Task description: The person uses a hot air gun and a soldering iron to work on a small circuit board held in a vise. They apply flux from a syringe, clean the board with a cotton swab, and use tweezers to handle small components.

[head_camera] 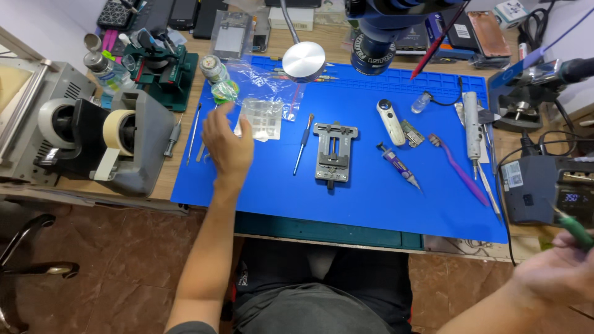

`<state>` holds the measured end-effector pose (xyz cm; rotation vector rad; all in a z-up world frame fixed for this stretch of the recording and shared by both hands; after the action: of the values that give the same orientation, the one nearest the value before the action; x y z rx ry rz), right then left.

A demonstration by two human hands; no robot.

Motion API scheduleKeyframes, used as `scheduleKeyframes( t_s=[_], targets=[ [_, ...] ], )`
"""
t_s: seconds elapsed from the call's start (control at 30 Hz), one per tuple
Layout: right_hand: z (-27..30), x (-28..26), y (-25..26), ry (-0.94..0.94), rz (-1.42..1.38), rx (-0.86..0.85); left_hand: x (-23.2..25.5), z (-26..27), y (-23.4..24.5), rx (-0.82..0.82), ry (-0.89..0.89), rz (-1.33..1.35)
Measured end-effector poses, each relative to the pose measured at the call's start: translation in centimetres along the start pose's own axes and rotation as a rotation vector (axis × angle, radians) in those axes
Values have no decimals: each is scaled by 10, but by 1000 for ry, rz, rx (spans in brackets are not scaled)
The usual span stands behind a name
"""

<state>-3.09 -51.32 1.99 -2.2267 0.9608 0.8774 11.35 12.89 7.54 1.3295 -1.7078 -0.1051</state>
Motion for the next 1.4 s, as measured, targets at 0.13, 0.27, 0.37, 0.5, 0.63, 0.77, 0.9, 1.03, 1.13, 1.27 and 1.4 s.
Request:
scheduleKeyframes(
  t_s=[0.13,0.27,0.37,0.5,0.63,0.77,0.9,1.03,1.13,1.27,1.4],
  targets=[
    [37,-54,-79,-30,2,-151,-46,-43,-30,-176,151,-262],
    [60,-51,-113,-51,24,-315,-10,-15,-61,-313,-287,-252],
    [65,-58,-129,-66,-19,-349,19,6,-51,-224,-472,-73],
    [68,-79,-151,-93,-28,-453,11,-6,-31,-39,-361,-49],
    [73,-87,-169,-119,-21,-529,-46,-50,-27,-124,-26,-108],
    [87,-94,-190,-163,-11,-630,-55,-65,-34,-291,-128,-60],
    [104,-96,-207,-182,-97,-641,-39,-52,-50,-549,-226,-63],
    [130,-86,-212,-301,-137,-633,-18,-32,-63,-449,-375,62],
    [147,-83,-215,-343,-136,-660,24,-3,-52,-442,-486,333],
    [153,-81,-223,-331,-125,-761,64,41,-46,-730,-506,452],
    [153,-97,-239,-367,-120,-849,67,64,-52,-776,-497,412]
  ],
)
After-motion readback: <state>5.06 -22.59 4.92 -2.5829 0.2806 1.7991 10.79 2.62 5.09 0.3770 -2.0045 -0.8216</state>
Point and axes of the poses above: each hand's wrist, its own z-axis away from the middle knuckle, its own y-axis out of the back of the hand, x = y × z, the point moved 5 cm from there along -z, towards the middle knuckle, and after that the axes turned 6 degrees about y, right-handed, at the moved point
